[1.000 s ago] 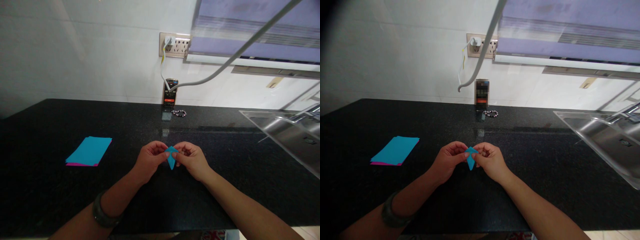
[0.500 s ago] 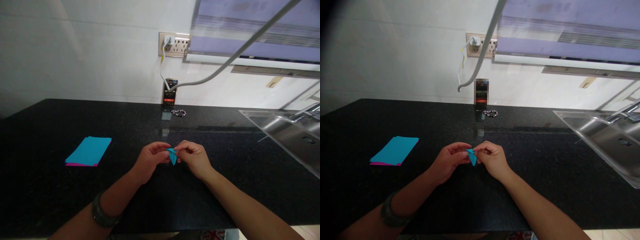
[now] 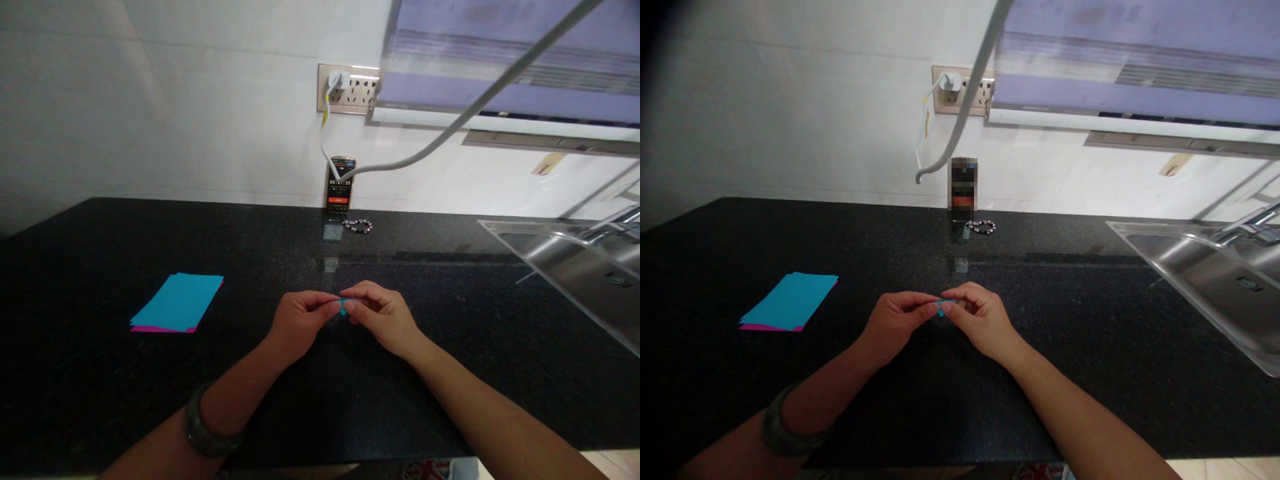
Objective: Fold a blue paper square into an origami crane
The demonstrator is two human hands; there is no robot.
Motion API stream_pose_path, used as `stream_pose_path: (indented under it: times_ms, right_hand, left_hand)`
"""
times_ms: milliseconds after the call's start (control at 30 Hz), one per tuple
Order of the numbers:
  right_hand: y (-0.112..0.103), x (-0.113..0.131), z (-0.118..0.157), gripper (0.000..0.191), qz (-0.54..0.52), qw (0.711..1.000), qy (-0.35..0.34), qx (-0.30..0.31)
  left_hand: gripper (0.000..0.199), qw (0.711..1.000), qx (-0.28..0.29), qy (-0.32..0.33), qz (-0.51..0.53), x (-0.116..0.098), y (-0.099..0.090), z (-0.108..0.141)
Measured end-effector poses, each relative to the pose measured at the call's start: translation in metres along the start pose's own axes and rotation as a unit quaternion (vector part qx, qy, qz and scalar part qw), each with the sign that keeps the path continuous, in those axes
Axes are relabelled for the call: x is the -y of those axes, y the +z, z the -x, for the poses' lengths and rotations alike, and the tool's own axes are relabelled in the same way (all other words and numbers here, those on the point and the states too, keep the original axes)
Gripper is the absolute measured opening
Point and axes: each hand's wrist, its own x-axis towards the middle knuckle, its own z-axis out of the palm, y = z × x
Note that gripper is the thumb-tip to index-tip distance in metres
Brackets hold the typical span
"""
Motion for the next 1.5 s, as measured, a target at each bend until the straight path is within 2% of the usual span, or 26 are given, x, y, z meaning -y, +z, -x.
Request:
stream_pose_path:
  times_ms: [133, 267, 433, 700, 867, 967, 1067, 1167, 1300, 1400, 1500]
  right_hand:
    - [0.0, -0.004, -0.001, 0.015, 0.037, 0.999, -0.023, 0.013]
    - [0.0, -0.003, 0.001, 0.013, 0.067, 0.996, -0.055, -0.002]
    - [0.001, -0.001, 0.002, 0.011, 0.103, 0.992, -0.075, -0.015]
    - [0.004, 0.002, 0.004, 0.012, 0.118, 0.991, -0.069, -0.009]
    - [0.006, 0.003, 0.005, 0.01, 0.134, 0.987, -0.088, -0.017]
    - [0.006, 0.001, 0.005, 0.011, 0.125, 0.989, -0.072, -0.028]
    - [0.007, -0.002, 0.003, 0.013, 0.064, 0.997, -0.015, -0.03]
    - [0.007, -0.006, 0.001, 0.018, -0.007, 0.999, 0.033, -0.019]
    - [0.009, -0.008, 0.001, 0.021, -0.025, 0.998, 0.063, -0.002]
    - [0.008, -0.008, 0.001, 0.02, 0.005, 0.999, 0.048, 0.004]
    - [0.006, -0.006, 0.002, 0.02, 0.055, 0.998, -0.004, -0.005]
  left_hand:
    - [0.013, 0.999, -0.018, 0.027, -0.038, 0.003, 0.001, 0.0]
    - [0.013, 0.997, -0.024, 0.052, -0.06, 0.005, 0.001, 0.0]
    - [0.015, 0.996, -0.035, 0.052, -0.07, 0.006, 0.001, 0.001]
    - [0.017, 0.999, 0.001, 0.03, -0.022, 0.01, 0.002, 0.0]
    - [0.017, 0.999, 0.016, 0.029, -0.009, 0.01, 0.002, 0.001]
    - [0.018, 0.999, 0.014, 0.033, -0.008, 0.011, 0.002, 0.001]
    - [0.019, 1.0, 0.011, 0.025, -0.007, 0.011, 0.002, 0.0]
    - [0.019, 1.0, 0.012, 0.007, 0.003, 0.013, 0.002, -0.002]
    - [0.016, 1.0, 0.015, 0.009, 0.017, 0.015, 0.002, -0.002]
    - [0.016, 0.999, 0.024, 0.01, 0.025, 0.015, 0.003, -0.001]
    - [0.019, 0.999, 0.029, 0.019, 0.017, 0.013, 0.004, 0.0]
